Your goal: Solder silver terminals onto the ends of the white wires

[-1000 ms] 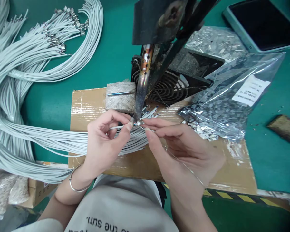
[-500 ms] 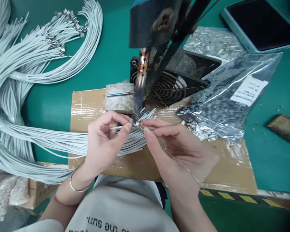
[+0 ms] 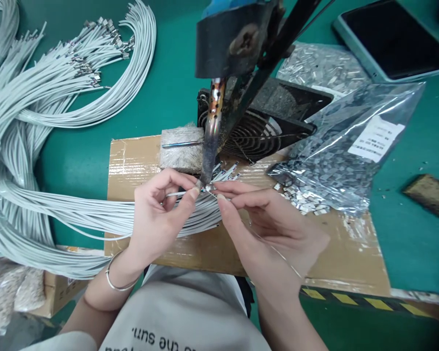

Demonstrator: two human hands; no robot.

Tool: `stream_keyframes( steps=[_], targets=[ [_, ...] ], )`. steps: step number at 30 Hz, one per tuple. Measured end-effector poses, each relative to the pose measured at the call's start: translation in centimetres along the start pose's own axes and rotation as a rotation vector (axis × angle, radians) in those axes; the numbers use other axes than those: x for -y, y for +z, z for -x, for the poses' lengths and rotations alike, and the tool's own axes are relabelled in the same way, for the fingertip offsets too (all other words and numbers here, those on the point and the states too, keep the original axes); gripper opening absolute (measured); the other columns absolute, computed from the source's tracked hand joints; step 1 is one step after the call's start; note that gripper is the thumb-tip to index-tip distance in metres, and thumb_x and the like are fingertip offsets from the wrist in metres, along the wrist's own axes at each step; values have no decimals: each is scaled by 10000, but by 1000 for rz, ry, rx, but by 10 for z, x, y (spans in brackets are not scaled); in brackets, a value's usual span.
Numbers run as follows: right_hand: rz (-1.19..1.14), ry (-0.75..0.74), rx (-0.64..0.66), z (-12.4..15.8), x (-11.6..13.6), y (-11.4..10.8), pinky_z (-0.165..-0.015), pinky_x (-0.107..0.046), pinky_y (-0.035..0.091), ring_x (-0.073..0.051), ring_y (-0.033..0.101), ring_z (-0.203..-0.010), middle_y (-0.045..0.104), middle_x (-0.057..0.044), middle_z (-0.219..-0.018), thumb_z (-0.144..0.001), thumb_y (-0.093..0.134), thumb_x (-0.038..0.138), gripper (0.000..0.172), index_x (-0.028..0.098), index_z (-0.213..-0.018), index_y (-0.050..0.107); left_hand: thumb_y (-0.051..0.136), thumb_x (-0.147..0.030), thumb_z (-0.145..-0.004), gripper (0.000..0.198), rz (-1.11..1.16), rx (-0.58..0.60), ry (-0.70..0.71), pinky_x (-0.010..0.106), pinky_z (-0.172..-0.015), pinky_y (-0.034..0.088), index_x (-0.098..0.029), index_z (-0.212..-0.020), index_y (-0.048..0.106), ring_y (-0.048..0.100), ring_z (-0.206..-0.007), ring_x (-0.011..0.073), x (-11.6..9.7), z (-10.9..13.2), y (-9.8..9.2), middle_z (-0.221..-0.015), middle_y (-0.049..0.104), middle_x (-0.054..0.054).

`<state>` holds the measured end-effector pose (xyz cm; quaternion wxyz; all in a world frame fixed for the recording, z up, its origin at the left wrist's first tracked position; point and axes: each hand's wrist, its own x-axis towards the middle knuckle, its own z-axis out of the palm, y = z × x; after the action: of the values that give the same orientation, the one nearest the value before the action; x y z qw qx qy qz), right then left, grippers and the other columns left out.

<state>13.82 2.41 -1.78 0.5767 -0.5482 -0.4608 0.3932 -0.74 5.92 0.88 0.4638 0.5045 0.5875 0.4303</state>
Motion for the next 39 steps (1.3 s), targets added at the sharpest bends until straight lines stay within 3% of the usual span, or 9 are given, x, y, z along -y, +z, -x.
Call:
stream_keyframes(
  steps=[7, 11, 16, 19, 23, 27, 32, 36, 39],
  targets=[
    [1, -18, -17, 1, -1, 0, -905, -362, 645, -211, 804, -998, 834, -9, -1023, -908, 760, 104, 162, 255, -873, 715, 771, -134, -822, 126, -30, -6, 9, 237, -482, 375, -204, -743, 705, 650, -736, 158, -2, 2, 2, -834, 782, 54],
    [86, -73, -39, -1, -2, -2, -844, -327, 661, -189, 816, -917, 835, -1, -1016, -941, 737, 118, 203, 279, -1063, 752, 773, -130, -816, 112, -56, -14, 6, 231, -485, 390, -203, -761, 707, 650, -731, 159, 0, 5, 3, -831, 779, 54],
    [361, -303, 95, -6, -7, -11, -830, -322, 685, -189, 820, -870, 846, 14, -1045, -964, 694, 98, 351, 341, -1204, 777, 778, -166, -828, 85, -84, 2, -34, 228, -498, 420, -205, -779, 721, 645, -708, 163, 5, 8, 2, -768, 745, 43],
    [455, -423, 193, -10, -8, -17, -863, -296, 680, -179, 812, -897, 836, -12, -1083, -952, 709, 87, 341, 297, -1211, 774, 776, -173, -841, 87, -90, 16, -38, 226, -496, 416, -207, -780, 725, 634, -691, 156, 6, 9, 1, -775, 740, 41],
    [535, -470, 250, -12, -6, -21, -915, -321, 675, -193, 809, -944, 833, -22, -1098, -967, 700, 110, 288, 293, -1178, 768, 767, -161, -849, 85, -95, 32, -42, 228, -508, 434, -205, -787, 729, 664, -741, 173, 6, 10, 1, -804, 750, 56],
    [472, -428, 219, -10, -6, -18, -915, -323, 666, -190, 801, -939, 833, -14, -1082, -955, 703, 84, 299, 300, -1153, 766, 758, -169, -865, 85, -69, 44, -49, 236, -536, 464, -203, -795, 724, 679, -767, 180, 5, 10, 1, -820, 760, 64],
    [370, -232, 27, -6, -8, -14, -912, -366, 640, -202, 780, -938, 820, 1, -1041, -988, 673, 146, 247, 333, -1100, 787, 765, -148, -833, 100, -50, 24, -44, 239, -521, 455, -205, -770, 712, 691, -790, 188, 2, 8, 1, -829, 779, 65],
    [254, -101, 51, -2, -10, -15, -921, -364, 597, -185, 758, -994, 790, -19, -1112, -1096, 487, 249, 310, 288, -1300, 717, 768, -133, -816, 110, -52, 8, -31, 241, -498, 410, -202, -754, 709, 673, -754, 171, 0, 6, 2, -831, 789, 60],
    [205, -68, 54, 2, -11, -15, -913, -360, 564, -178, 750, -968, 777, -6, -1085, -1097, 479, 259, 329, 295, -1399, 603, 762, -132, -822, 111, -43, 7, -22, 243, -498, 386, -199, -754, 705, 661, -747, 159, -1, 5, 2, -837, 793, 52]
  ],
)
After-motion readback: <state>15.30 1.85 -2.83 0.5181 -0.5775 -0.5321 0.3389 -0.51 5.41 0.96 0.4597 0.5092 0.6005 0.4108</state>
